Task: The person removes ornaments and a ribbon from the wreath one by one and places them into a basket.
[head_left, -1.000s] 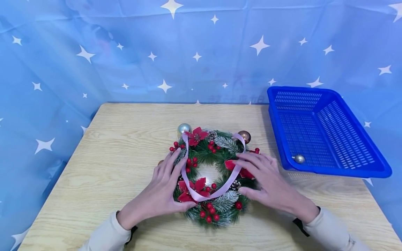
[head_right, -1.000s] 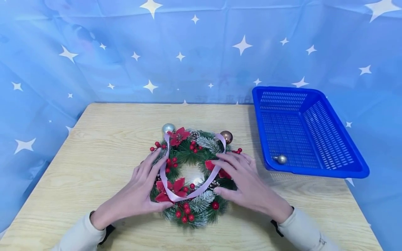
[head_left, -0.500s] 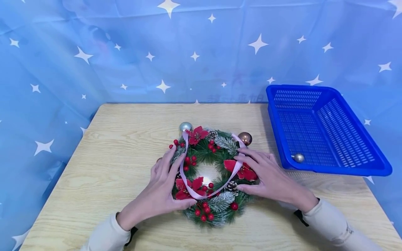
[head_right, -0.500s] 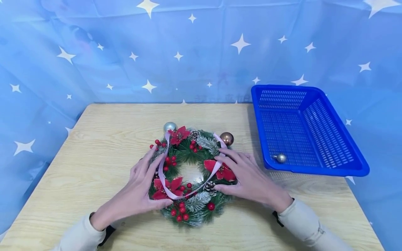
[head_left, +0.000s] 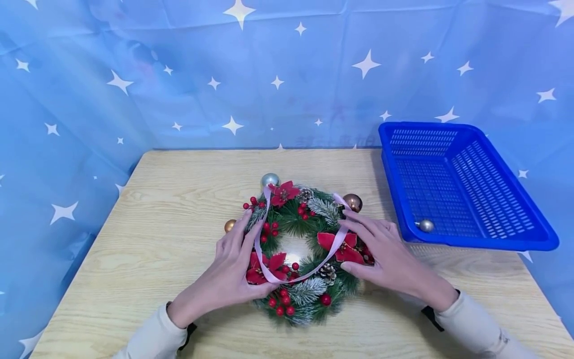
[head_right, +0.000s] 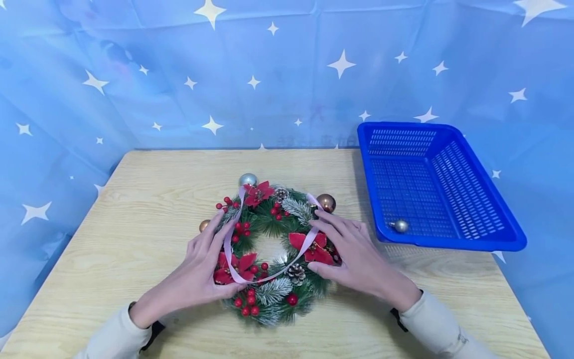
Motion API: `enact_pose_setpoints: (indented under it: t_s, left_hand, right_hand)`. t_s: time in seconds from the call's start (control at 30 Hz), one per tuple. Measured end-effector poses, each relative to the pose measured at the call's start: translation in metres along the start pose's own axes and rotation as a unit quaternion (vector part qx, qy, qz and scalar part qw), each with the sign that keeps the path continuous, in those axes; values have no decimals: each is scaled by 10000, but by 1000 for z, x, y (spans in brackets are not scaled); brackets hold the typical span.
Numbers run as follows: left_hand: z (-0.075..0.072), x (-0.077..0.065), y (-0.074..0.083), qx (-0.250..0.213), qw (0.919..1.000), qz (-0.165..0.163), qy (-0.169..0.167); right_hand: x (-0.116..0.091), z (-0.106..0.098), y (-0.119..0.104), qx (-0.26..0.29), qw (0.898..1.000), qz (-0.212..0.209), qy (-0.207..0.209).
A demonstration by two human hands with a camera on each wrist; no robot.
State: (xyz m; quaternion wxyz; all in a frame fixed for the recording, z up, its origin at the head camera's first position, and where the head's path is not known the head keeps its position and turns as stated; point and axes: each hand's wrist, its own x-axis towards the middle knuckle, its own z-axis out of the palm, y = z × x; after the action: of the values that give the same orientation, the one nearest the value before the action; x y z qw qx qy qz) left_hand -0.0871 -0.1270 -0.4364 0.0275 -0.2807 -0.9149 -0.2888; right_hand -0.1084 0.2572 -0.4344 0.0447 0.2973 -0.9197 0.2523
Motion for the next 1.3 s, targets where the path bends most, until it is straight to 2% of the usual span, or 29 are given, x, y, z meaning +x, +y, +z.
enact_pose_setpoints:
  t_s: [0.2,0.37,0.67,0.9,1.13,1.3]
  left_hand:
    - [-6,5,-10,-76,9996,179,-215]
    - [-7,8,-13,-142,9995,121,-248]
    - [-8,-1,0,201,9997,-6,129]
    - [-2,-6,19,162,9986,-478,170]
    - [4,-8,21,411,9988,-273,53]
    - [2,-5,15,352,9992,-183,-90]
  right_hand:
    - [4,-2,9,177,9993,44,-323]
    - [5,1,10,155,9989,30,-453]
    - [0,6,-5,-163,9987,354,-319]
    - [-5,14,-23,-383,9970,676,-35]
    - [-7,14,-28,-280,9971,703,18]
    - [-13,7,-26,-170,9986,478,173]
